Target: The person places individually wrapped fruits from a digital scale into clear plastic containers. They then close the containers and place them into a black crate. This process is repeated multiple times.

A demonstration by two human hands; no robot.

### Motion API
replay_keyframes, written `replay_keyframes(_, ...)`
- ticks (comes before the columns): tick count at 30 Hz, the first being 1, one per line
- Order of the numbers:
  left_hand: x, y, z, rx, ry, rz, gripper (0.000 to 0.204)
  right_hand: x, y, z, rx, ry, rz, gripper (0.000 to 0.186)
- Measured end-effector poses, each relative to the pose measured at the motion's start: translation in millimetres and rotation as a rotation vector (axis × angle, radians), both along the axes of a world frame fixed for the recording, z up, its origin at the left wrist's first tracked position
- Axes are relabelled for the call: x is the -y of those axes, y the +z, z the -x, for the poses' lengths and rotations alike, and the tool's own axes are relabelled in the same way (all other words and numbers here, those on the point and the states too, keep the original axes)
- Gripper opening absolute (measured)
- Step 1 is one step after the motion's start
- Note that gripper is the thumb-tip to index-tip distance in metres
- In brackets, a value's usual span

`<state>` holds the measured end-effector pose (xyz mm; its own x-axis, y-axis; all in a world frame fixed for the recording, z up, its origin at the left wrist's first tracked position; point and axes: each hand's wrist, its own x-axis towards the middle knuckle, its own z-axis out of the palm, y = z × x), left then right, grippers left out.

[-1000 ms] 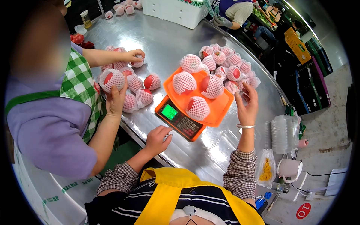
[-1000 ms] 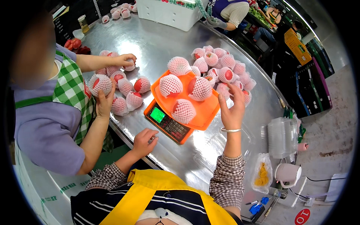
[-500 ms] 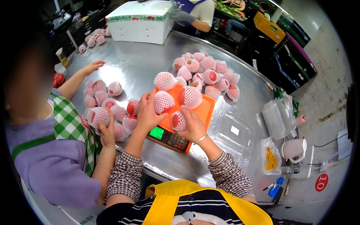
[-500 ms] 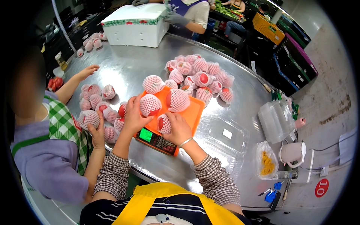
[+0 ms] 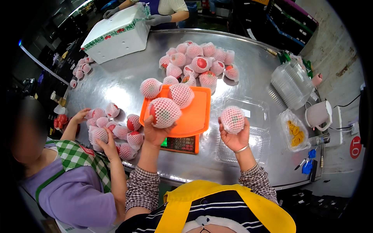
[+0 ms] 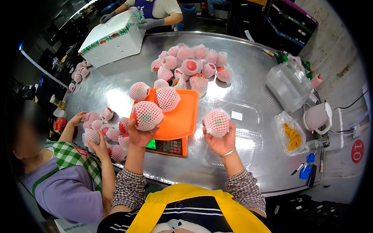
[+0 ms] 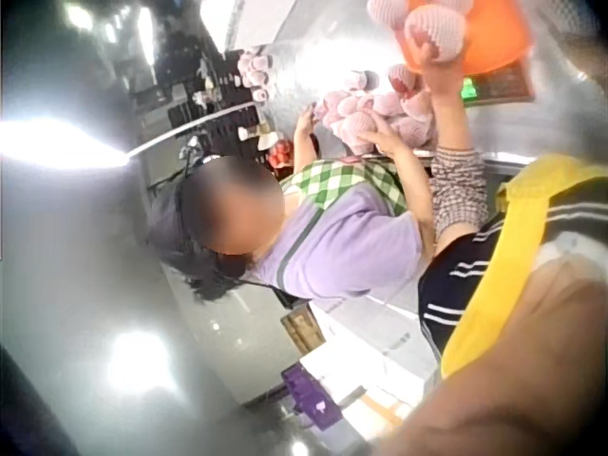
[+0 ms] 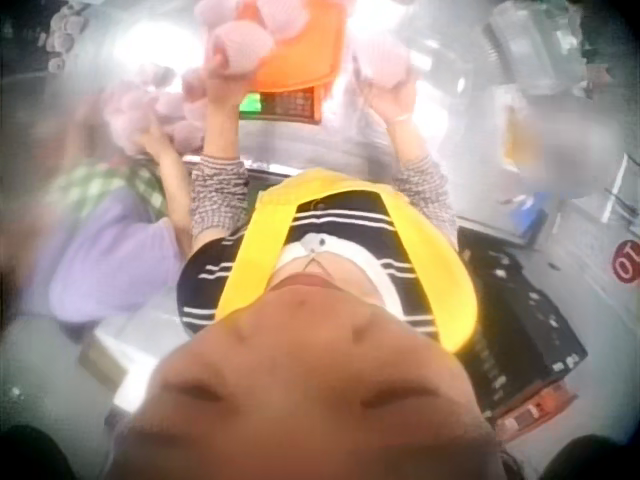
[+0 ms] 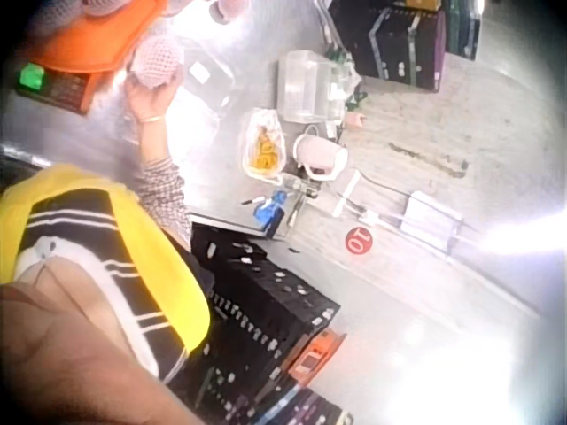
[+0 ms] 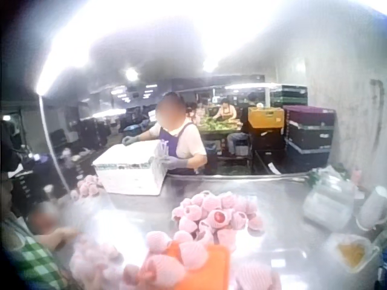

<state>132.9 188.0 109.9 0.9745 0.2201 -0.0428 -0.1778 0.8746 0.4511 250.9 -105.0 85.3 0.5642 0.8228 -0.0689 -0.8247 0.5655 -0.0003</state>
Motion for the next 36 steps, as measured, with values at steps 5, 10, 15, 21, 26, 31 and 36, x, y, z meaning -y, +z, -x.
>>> replay_keyframes(5,65,8,-14,0.076,-0.286,0.142,0.077,54,-13,8,-0.037,-0.108,0.094,0.068)
replay_keyframes(10,137,8,-27,-0.177,-0.237,-0.516,0.078,118,-15,9,-0.032,-0.223,0.228,0.061)
replay_keyframes(15,199,-15,-47,0.003,-0.235,-1.599,0.075,171,-20,17,0.007,-0.394,0.408,0.050)
replay_keyframes(21,217,-67,-58,0.173,-0.243,-2.087,0.066,192,-25,30,0.085,-0.422,0.573,0.045)
replay_keyframes(26,198,-74,-49,0.298,-0.285,-2.240,0.057,186,-33,30,0.344,-0.381,0.816,0.056)
replay_keyframes(31,190,-53,-35,0.218,-0.548,-2.223,0.069,170,-34,18,0.464,-0.344,0.952,0.067)
replay_keyframes(36,178,-47,-10,0.374,-0.398,-2.232,0.084,157,-44,-2,0.826,-0.295,1.208,0.073)
